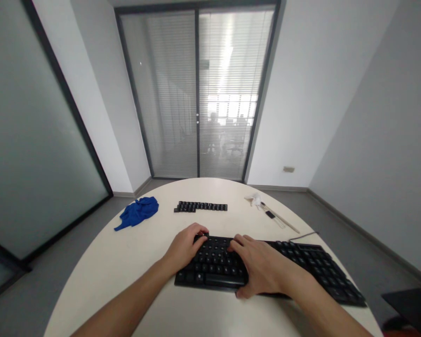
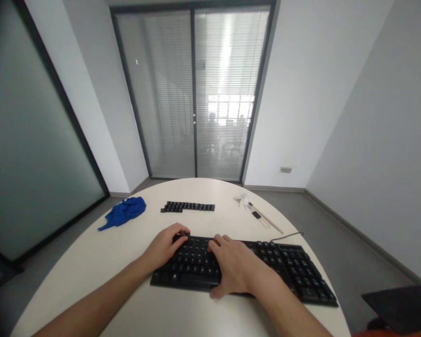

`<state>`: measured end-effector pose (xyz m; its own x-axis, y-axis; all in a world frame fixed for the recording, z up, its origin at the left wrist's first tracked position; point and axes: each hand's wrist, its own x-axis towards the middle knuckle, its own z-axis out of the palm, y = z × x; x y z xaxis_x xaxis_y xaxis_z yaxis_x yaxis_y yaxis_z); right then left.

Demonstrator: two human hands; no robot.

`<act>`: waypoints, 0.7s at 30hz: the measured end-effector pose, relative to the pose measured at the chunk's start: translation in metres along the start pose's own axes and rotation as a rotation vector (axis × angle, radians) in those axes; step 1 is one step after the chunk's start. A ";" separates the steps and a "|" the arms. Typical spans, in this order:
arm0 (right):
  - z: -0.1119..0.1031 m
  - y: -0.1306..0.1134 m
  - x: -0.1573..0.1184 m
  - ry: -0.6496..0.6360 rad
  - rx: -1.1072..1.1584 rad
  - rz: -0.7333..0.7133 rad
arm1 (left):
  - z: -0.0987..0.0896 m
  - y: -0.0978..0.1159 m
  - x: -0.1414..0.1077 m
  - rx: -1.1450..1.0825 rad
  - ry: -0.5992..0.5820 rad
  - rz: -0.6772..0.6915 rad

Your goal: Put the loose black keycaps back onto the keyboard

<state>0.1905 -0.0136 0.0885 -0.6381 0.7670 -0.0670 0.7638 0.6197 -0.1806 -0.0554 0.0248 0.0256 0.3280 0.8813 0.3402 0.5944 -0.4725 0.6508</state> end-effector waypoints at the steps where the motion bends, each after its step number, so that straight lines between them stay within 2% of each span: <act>1: 0.001 0.002 0.000 -0.002 0.008 0.005 | 0.000 0.000 -0.002 -0.032 0.009 -0.005; 5: 0.005 0.011 -0.002 0.015 0.038 0.024 | 0.004 0.001 -0.006 -0.110 0.003 -0.015; 21: 0.006 0.018 0.000 0.078 0.061 -0.061 | 0.006 -0.003 -0.011 -0.085 0.056 -0.037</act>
<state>0.2037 -0.0034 0.0792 -0.6722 0.7400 0.0220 0.7146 0.6563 -0.2419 -0.0564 0.0161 0.0161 0.2639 0.8984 0.3511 0.5398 -0.4392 0.7181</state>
